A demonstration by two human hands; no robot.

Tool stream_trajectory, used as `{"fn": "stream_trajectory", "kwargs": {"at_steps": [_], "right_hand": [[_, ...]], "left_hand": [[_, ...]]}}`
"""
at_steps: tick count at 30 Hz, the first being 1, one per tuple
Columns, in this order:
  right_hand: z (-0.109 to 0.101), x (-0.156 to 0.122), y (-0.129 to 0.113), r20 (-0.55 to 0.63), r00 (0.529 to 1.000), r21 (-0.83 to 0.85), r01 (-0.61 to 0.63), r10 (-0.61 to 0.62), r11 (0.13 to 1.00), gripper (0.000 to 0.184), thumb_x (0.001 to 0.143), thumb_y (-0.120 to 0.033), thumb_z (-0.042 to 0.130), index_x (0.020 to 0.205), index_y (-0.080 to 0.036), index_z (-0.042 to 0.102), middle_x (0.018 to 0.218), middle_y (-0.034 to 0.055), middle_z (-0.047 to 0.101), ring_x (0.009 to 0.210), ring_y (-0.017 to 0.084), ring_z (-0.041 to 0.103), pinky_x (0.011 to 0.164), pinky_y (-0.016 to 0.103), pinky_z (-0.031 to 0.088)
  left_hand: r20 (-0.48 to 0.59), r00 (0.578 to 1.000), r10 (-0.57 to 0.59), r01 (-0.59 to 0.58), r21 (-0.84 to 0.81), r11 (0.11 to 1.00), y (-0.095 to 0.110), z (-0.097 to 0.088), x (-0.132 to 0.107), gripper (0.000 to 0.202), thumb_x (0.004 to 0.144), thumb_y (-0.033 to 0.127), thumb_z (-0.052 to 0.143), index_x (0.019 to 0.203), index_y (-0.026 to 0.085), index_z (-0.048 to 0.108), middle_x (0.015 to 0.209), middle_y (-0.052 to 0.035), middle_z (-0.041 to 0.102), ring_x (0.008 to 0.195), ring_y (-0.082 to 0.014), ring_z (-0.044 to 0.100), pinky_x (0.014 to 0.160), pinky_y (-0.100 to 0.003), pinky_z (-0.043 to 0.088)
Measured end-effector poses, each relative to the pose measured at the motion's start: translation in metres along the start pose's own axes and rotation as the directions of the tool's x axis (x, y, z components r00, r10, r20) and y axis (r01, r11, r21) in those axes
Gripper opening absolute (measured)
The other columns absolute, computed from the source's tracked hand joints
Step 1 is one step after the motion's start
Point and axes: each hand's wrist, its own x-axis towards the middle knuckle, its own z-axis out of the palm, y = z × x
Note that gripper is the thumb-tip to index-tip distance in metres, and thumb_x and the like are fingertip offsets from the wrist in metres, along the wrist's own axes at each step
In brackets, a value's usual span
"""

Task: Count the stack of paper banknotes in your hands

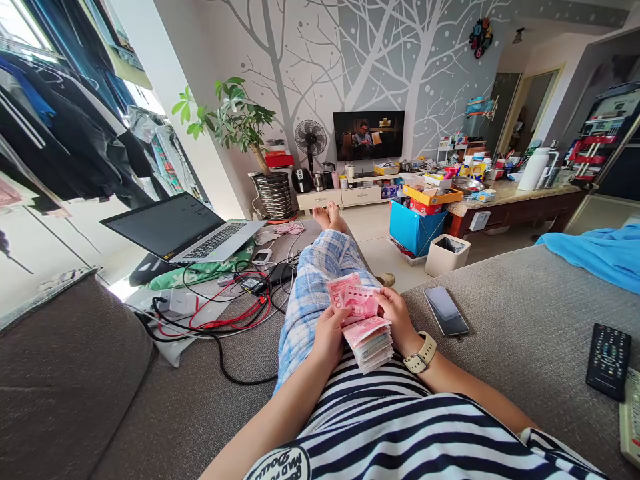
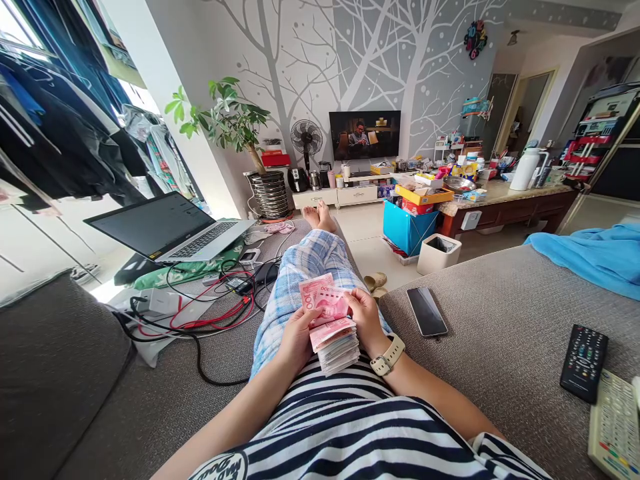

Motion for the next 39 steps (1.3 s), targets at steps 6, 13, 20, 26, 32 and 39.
{"fn": "stream_trajectory", "kwargs": {"at_steps": [6, 13, 20, 26, 32, 39], "right_hand": [[0.000, 0.001, 0.001, 0.008, 1.000, 0.006, -0.009, 0.009, 1.000, 0.028, 0.085, -0.043, 0.059, 0.069, -0.020, 0.052, 0.065, -0.0018, 0.049, 0.058, 0.014, 0.040, 0.057, 0.027, 0.036], [0.000, -0.002, -0.007, 0.015, 1.000, -0.014, -0.001, 0.001, 1.000, 0.029, 0.085, -0.042, 0.059, 0.067, -0.021, 0.051, 0.063, -0.0020, 0.048, 0.058, 0.014, 0.039, 0.057, 0.027, 0.035], [0.002, -0.004, -0.013, 0.042, 0.999, 0.075, -0.023, 0.020, 0.997, 0.025, 0.082, -0.043, 0.062, 0.071, -0.021, 0.057, 0.062, -0.0021, 0.047, 0.056, 0.014, 0.039, 0.055, 0.027, 0.033], [0.003, -0.005, -0.014, 0.056, 0.998, 0.131, -0.045, 0.038, 0.990, 0.024, 0.082, -0.042, 0.063, 0.072, -0.021, 0.056, 0.061, -0.0027, 0.044, 0.054, 0.013, 0.037, 0.052, 0.026, 0.031], [0.004, -0.005, -0.013, 0.060, 0.996, 0.111, -0.070, 0.064, 0.991, 0.026, 0.081, -0.046, 0.062, 0.077, -0.021, 0.055, 0.064, -0.0019, 0.049, 0.055, 0.014, 0.040, 0.053, 0.026, 0.035], [0.004, -0.006, -0.016, 0.055, 0.998, 0.115, -0.035, 0.029, 0.993, 0.024, 0.083, -0.043, 0.060, 0.073, -0.022, 0.055, 0.065, -0.0015, 0.049, 0.058, 0.015, 0.042, 0.056, 0.027, 0.036]], "left_hand": [[-0.005, 1.000, -0.002, 0.002, 0.005, 1.000, 0.000, 0.000, 0.001, 0.024, 0.059, 0.023, 0.077, 0.079, 0.015, 0.066, 0.075, -0.0061, 0.071, 0.064, -0.0188, 0.065, 0.068, -0.033, 0.052], [-0.107, 0.994, -0.012, -0.001, -0.125, 0.992, -0.002, 0.001, 0.006, 0.022, 0.070, 0.029, 0.069, 0.083, 0.011, 0.067, 0.079, -0.0077, 0.072, 0.068, -0.0179, 0.066, 0.074, -0.032, 0.053], [-0.142, 0.990, -0.003, -0.014, -0.122, 0.992, 0.000, 0.003, 0.006, 0.014, 0.069, 0.024, 0.067, 0.075, 0.012, 0.066, 0.071, -0.0057, 0.071, 0.062, -0.0168, 0.065, 0.070, -0.030, 0.054], [-0.138, 0.990, 0.006, -0.023, -0.121, 0.992, 0.000, 0.004, 0.004, 0.012, 0.068, 0.024, 0.066, 0.072, 0.013, 0.066, 0.068, -0.0046, 0.070, 0.061, -0.0166, 0.064, 0.072, -0.032, 0.054], [-0.117, 0.993, 0.018, -0.030, -0.102, 0.994, 0.000, 0.003, 0.003, 0.011, 0.068, 0.023, 0.066, 0.072, 0.013, 0.066, 0.068, -0.0041, 0.070, 0.066, -0.0180, 0.066, 0.073, -0.032, 0.054], [-0.106, 0.994, 0.020, -0.028, -0.080, 0.996, -0.001, 0.003, 0.004, 0.012, 0.066, 0.024, 0.066, 0.071, 0.014, 0.066, 0.067, -0.0030, 0.069, 0.062, -0.0166, 0.064, 0.070, -0.031, 0.054]]}}
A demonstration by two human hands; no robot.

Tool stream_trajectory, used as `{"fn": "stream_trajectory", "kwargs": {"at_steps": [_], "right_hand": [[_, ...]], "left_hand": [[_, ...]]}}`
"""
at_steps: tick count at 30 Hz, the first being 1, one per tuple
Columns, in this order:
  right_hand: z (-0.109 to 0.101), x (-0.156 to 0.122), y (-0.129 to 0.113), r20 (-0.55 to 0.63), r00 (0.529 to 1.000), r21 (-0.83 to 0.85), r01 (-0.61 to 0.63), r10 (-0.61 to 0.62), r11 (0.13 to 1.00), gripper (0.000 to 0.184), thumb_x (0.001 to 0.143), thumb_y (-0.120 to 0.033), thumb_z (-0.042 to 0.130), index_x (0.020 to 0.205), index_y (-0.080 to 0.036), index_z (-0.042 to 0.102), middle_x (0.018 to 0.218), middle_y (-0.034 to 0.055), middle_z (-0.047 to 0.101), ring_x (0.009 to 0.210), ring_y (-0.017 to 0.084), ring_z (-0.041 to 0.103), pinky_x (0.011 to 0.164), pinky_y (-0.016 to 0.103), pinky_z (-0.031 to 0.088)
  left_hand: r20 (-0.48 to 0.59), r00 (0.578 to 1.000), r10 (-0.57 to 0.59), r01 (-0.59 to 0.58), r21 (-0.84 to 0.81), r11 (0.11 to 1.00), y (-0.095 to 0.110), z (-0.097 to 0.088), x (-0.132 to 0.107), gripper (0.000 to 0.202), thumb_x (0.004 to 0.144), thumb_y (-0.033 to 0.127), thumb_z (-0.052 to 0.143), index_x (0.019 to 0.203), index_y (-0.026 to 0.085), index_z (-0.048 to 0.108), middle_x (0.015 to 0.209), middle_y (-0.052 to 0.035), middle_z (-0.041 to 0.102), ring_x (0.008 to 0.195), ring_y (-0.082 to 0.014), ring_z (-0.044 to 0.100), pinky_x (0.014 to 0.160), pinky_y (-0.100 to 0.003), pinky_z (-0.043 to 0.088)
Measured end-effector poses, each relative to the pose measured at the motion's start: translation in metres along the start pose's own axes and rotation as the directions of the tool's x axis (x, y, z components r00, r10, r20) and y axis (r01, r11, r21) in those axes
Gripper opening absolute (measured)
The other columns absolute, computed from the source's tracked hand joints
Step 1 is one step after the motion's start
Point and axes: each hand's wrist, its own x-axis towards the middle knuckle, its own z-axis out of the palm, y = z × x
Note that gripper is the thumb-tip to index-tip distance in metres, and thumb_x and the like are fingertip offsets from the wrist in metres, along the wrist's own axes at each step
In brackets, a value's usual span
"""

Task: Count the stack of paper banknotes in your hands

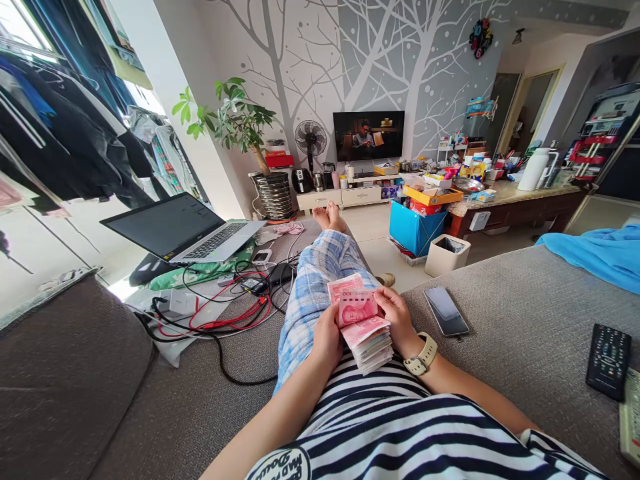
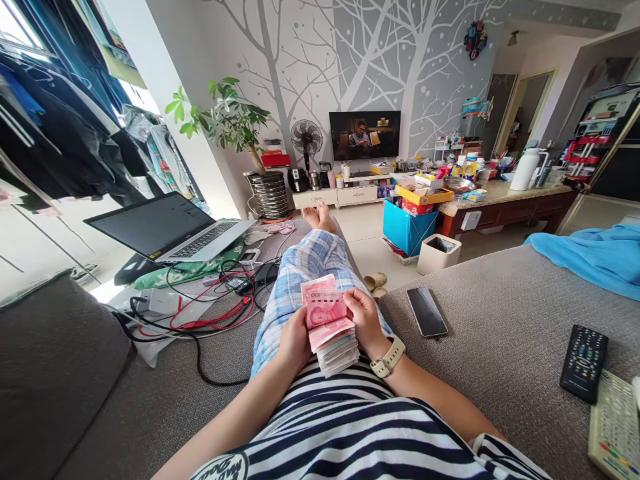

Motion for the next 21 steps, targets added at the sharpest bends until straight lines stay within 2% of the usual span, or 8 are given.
{"fn": "stream_trajectory", "kwargs": {"at_steps": [16, 21], "right_hand": [[0.0005, -0.0006, 0.0005, 0.012, 1.000, 0.006, -0.019, 0.018, 1.000, 0.025, 0.082, -0.043, 0.060, 0.072, -0.022, 0.054, 0.064, -0.0014, 0.047, 0.057, 0.015, 0.040, 0.054, 0.027, 0.035], [0.0007, -0.0011, -0.0005, 0.006, 1.000, -0.012, -0.017, 0.017, 1.000, 0.026, 0.081, -0.045, 0.060, 0.071, -0.022, 0.054, 0.064, -0.0018, 0.047, 0.058, 0.015, 0.041, 0.055, 0.027, 0.036]], "left_hand": [[0.013, 1.000, -0.002, 0.002, 0.012, 1.000, -0.0008, -0.0011, -0.0001, 0.011, 0.065, 0.024, 0.064, 0.070, 0.014, 0.063, 0.065, -0.0020, 0.068, 0.056, -0.0150, 0.061, 0.064, -0.030, 0.053], [0.015, 1.000, 0.002, -0.003, 0.016, 1.000, -0.0023, -0.0032, 0.0010, 0.012, 0.065, 0.024, 0.065, 0.072, 0.014, 0.064, 0.067, -0.0027, 0.068, 0.060, -0.0163, 0.063, 0.065, -0.030, 0.053]]}}
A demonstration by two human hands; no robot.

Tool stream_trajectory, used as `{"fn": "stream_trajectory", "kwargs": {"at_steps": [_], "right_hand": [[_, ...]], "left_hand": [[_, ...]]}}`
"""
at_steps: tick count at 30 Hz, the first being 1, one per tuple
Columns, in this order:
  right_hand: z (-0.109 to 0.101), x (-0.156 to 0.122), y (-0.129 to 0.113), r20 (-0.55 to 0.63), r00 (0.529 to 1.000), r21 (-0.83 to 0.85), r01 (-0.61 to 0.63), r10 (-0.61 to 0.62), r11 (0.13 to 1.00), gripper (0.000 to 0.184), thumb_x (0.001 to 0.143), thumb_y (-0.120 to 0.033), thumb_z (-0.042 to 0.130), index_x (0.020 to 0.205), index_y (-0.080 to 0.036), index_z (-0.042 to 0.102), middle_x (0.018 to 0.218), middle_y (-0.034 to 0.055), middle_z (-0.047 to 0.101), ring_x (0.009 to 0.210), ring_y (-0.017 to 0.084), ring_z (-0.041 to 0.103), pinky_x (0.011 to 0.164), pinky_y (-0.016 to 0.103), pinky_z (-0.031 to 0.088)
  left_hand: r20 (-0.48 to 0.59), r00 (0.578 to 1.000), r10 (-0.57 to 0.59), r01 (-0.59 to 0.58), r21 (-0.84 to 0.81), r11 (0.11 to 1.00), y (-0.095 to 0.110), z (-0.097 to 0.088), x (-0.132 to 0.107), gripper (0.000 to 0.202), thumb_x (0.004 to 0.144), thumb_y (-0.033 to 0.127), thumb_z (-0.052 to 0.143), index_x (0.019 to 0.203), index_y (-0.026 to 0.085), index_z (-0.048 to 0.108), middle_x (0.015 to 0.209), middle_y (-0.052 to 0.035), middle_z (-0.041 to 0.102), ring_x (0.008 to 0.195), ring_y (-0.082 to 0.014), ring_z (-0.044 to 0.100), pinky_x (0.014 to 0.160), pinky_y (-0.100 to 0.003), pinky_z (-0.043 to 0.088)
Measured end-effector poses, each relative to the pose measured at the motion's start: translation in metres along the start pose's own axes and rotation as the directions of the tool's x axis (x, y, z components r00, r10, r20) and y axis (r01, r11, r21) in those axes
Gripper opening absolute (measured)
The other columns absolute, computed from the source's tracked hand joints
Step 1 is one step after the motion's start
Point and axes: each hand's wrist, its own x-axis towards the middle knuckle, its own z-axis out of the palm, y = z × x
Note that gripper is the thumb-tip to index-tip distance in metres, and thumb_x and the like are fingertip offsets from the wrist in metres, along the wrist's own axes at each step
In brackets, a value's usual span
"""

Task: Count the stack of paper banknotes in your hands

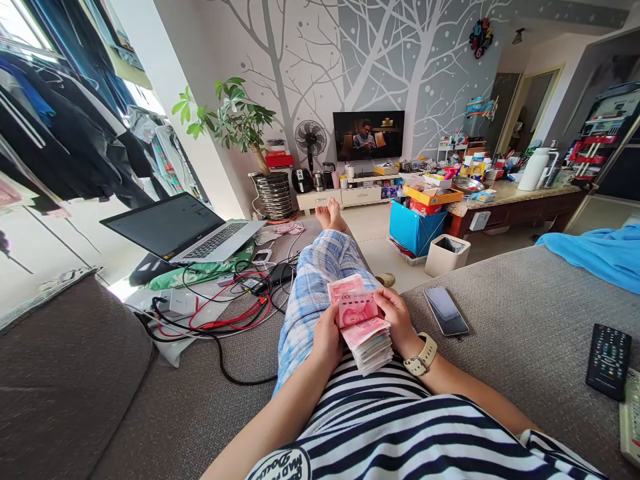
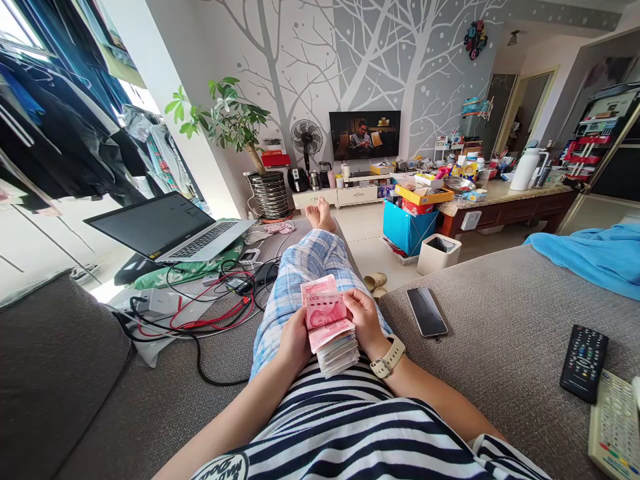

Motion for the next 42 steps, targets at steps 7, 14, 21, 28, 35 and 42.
{"fn": "stream_trajectory", "kwargs": {"at_steps": [7, 14, 21, 28, 35, 42], "right_hand": [[0.000, 0.000, -0.002, -0.005, 1.000, -0.010, 0.012, -0.012, 1.000, 0.025, 0.082, -0.044, 0.061, 0.073, -0.021, 0.056, 0.064, -0.0013, 0.051, 0.058, 0.015, 0.044, 0.056, 0.027, 0.038], [0.002, 0.001, -0.005, 0.012, 1.000, -0.003, -0.008, 0.008, 1.000, 0.031, 0.083, -0.049, 0.059, 0.076, -0.020, 0.059, 0.048, -0.0035, 0.050, 0.044, 0.012, 0.041, 0.048, 0.026, 0.034], [-0.001, 0.002, -0.003, 0.019, 0.999, -0.023, 0.035, -0.034, 0.999, 0.025, 0.083, -0.042, 0.063, 0.073, -0.020, 0.058, 0.051, -0.0043, 0.050, 0.049, 0.012, 0.044, 0.053, 0.027, 0.036], [-0.001, 0.006, -0.003, -0.092, 0.996, -0.042, 0.006, -0.009, 0.999, 0.025, 0.074, -0.039, 0.070, 0.072, -0.021, 0.054, 0.055, -0.0049, 0.048, 0.050, 0.012, 0.043, 0.052, 0.027, 0.034], [-0.004, 0.008, 0.006, -0.115, 0.993, -0.037, 0.006, -0.011, 0.999, 0.024, 0.080, -0.042, 0.064, 0.076, -0.021, 0.053, 0.061, -0.0040, 0.048, 0.053, 0.013, 0.041, 0.051, 0.027, 0.033], [-0.005, 0.008, 0.010, -0.067, 0.996, -0.127, 0.053, -0.062, 0.991, 0.032, 0.087, -0.040, 0.054, 0.065, -0.022, 0.042, 0.058, -0.0038, 0.038, 0.053, 0.012, 0.034, 0.050, 0.027, 0.031]], "left_hand": [[0.013, 1.000, 0.013, -0.013, 0.004, 1.000, -0.001, -0.002, 0.001, 0.013, 0.066, 0.024, 0.065, 0.073, 0.013, 0.066, 0.070, -0.0040, 0.070, 0.061, -0.0164, 0.064, 0.065, -0.030, 0.053], [0.017, 1.000, -0.025, 0.026, -0.022, 0.999, 0.001, 0.002, -0.001, 0.029, 0.068, 0.029, 0.068, 0.089, 0.009, 0.069, 0.089, -0.0125, 0.074, 0.082, -0.0252, 0.070, 0.080, -0.038, 0.054], [-0.006, 1.000, -0.022, 0.022, 0.017, 1.000, 0.000, 0.000, 0.001, 0.027, 0.065, 0.030, 0.071, 0.084, 0.011, 0.067, 0.078, -0.0095, 0.072, 0.073, -0.0245, 0.069, 0.074, -0.038, 0.054], [0.058, 0.998, -0.015, 0.013, 0.028, 1.000, 0.006, 0.003, -0.005, 0.024, 0.061, 0.025, 0.076, 0.080, 0.014, 0.067, 0.070, -0.0041, 0.069, 0.066, -0.0197, 0.066, 0.070, -0.035, 0.053], [0.094, 0.994, -0.048, 0.044, 0.043, 0.998, 0.005, 0.002, -0.005, 0.027, 0.060, 0.025, 0.077, 0.082, 0.014, 0.067, 0.073, -0.0053, 0.070, 0.063, -0.0176, 0.064, 0.067, -0.033, 0.052], [0.122, 0.992, -0.040, 0.031, 0.082, 0.996, 0.003, -0.002, -0.003, 0.032, 0.061, 0.028, 0.078, 0.088, 0.013, 0.068, 0.082, -0.0083, 0.071, 0.070, -0.0199, 0.066, 0.071, -0.035, 0.052]]}}
